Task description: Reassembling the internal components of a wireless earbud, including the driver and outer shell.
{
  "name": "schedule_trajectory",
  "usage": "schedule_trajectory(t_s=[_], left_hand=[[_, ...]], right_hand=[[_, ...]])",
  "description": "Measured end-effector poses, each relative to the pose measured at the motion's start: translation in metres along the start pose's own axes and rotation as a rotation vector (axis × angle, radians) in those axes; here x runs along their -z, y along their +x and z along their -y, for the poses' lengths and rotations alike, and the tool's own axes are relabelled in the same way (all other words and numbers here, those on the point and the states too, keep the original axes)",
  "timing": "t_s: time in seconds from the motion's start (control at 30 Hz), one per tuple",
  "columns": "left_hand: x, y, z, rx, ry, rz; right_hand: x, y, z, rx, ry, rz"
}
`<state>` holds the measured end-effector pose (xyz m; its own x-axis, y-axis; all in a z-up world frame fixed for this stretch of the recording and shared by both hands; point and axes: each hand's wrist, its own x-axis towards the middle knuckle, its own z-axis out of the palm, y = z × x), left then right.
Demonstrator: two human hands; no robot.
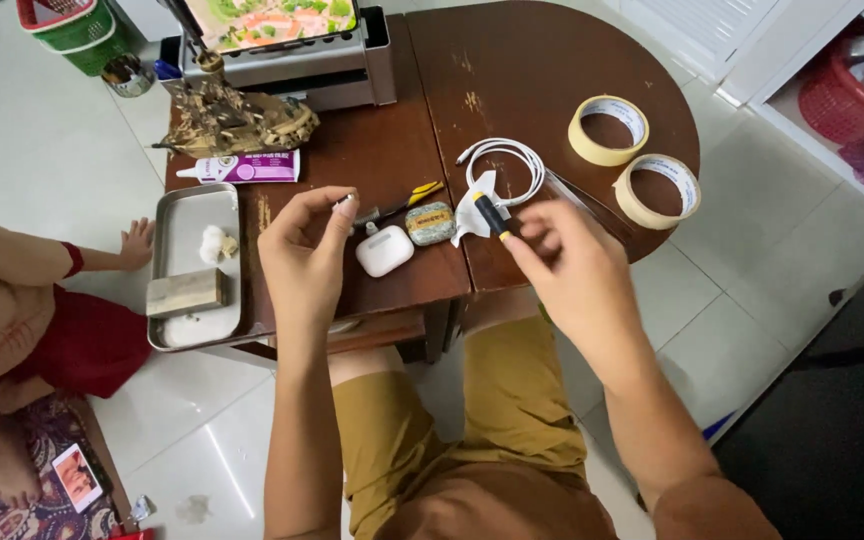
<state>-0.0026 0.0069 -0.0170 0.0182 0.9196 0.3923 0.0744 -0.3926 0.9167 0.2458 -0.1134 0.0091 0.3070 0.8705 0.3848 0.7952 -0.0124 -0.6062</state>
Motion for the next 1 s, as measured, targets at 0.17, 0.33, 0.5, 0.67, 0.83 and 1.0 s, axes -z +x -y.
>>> schedule_trajectory(t_s=[0.17,0.33,0.5,0.67,0.83,1.0], left_hand=[[0.000,0.000,-0.006,0.012,0.006,0.002],[-0.002,0.000,-0.002,-0.005,-0.002,0.001],[-0.001,0.008,-0.010,-0.068,0.004,-0.024],[-0.005,0.035,-0.049,-0.254,0.103,-0.010],[-0.026,0.070,-0.060,-0.422,0.272,0.061],[-0.046,0.079,-0.042,-0.342,0.422,0.267]], right_hand=[[-0.023,0.022,0.002,-0.032,-0.119,0.126],[-0.014,0.033,0.013,-0.106,-0.106,0.207],[0.004,0.059,0.017,-0.077,0.165,0.202],[0.001,0.127,0.001,-0.012,0.169,0.258],[-0.027,0.181,-0.007,-0.013,-0.109,0.438],[-0.065,0.204,-0.015,-0.042,-0.213,0.509]])
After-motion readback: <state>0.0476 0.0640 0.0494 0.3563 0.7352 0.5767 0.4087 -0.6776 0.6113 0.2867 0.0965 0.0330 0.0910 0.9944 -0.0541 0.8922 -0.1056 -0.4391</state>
